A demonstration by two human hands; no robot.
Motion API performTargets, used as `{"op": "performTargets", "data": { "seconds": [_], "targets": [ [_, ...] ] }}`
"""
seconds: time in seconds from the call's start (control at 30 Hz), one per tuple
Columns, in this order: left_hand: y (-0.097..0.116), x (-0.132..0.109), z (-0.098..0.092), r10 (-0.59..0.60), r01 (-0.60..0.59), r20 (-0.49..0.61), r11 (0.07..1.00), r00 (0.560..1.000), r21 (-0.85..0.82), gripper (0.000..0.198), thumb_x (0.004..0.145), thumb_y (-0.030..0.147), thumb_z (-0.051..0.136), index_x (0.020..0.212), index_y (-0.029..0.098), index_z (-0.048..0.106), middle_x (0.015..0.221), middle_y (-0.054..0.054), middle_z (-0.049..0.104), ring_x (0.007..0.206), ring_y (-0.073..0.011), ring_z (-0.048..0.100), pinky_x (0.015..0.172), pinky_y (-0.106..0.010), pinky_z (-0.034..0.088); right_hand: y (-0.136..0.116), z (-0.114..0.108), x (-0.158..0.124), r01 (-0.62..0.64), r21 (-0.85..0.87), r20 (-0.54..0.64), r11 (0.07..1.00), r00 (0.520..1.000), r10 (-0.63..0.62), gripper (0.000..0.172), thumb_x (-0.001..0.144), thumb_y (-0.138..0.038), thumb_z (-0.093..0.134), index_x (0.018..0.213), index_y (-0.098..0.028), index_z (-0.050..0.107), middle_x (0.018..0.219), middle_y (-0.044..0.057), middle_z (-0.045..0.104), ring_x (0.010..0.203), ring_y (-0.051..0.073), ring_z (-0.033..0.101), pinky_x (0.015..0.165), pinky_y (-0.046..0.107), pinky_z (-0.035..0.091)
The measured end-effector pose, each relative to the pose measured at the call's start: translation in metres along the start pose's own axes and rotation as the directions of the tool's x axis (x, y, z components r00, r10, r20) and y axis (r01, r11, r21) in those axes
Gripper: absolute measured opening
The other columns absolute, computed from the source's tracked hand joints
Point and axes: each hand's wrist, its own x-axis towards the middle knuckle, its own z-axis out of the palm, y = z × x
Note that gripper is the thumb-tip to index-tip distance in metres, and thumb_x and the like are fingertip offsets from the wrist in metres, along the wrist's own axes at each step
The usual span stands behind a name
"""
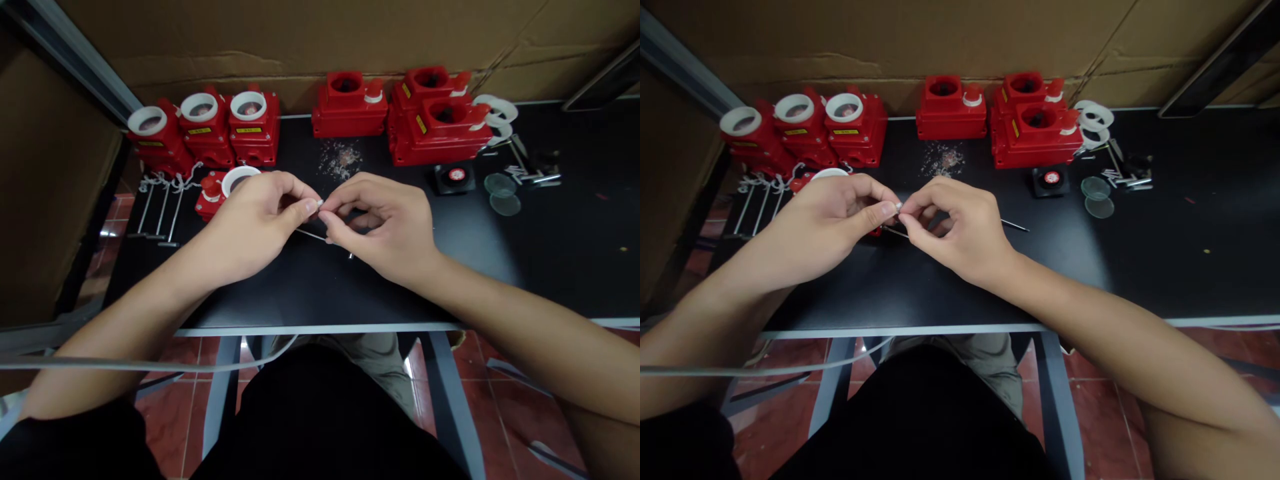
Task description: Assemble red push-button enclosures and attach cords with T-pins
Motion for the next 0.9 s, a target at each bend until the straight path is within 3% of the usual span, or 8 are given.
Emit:
{"op": "performTargets", "data": {
  "seconds": [0.23, 0.53, 0.7, 0.9],
  "targets": [
    [0.005, -0.001, -0.001, -0.016, 0.016, -0.009, 0.997, 1.000, 0.072, 0.020, 0.106, 0.035, 0.066, 0.102, 0.022, 0.081, 0.094, -0.003, 0.083, 0.098, -0.0237, 0.079, 0.100, -0.034, 0.060, -0.005, 0.010, 0.001, -0.232, 0.259, -0.019, 0.937, 0.969, 0.246, 0.033, 0.091, -0.044, 0.104, 0.088, -0.018, 0.084, 0.088, 0.003, 0.084, 0.064, 0.015, 0.081, 0.054, 0.024, 0.065],
    [0.010, -0.002, 0.005, -0.059, 0.061, -0.029, 0.996, 0.998, 0.061, 0.021, 0.105, 0.033, 0.063, 0.104, 0.022, 0.081, 0.093, -0.004, 0.083, 0.098, -0.0235, 0.079, 0.095, -0.032, 0.061, -0.004, 0.016, 0.003, -0.337, 0.388, -0.029, 0.858, 0.926, 0.377, 0.046, 0.077, -0.052, 0.111, 0.085, -0.018, 0.080, 0.079, 0.001, 0.081, 0.063, 0.015, 0.079, 0.056, 0.024, 0.070],
    [0.005, -0.002, 0.007, -0.025, 0.026, -0.042, 0.999, 0.999, 0.031, 0.019, 0.103, 0.031, 0.067, 0.105, 0.022, 0.083, 0.099, -0.004, 0.087, 0.094, -0.0222, 0.080, 0.089, -0.033, 0.062, -0.001, 0.020, 0.004, -0.326, 0.381, -0.031, 0.865, 0.931, 0.364, 0.043, 0.078, -0.048, 0.108, 0.082, -0.020, 0.075, 0.076, -0.002, 0.075, 0.066, 0.013, 0.074, 0.058, 0.026, 0.073],
    [0.000, -0.007, 0.015, 0.050, -0.069, -0.107, 0.982, 0.993, -0.174, 0.008, 0.099, 0.027, 0.079, 0.104, 0.023, 0.084, 0.108, -0.006, 0.091, 0.097, -0.0236, 0.086, 0.096, -0.039, 0.070, 0.004, 0.021, 0.006, -0.294, 0.392, -0.030, 0.872, 0.943, 0.332, 0.023, 0.081, -0.022, 0.094, 0.080, -0.021, 0.070, 0.075, -0.004, 0.070, 0.066, 0.011, 0.071, 0.059, 0.023, 0.072]
  ]
}}
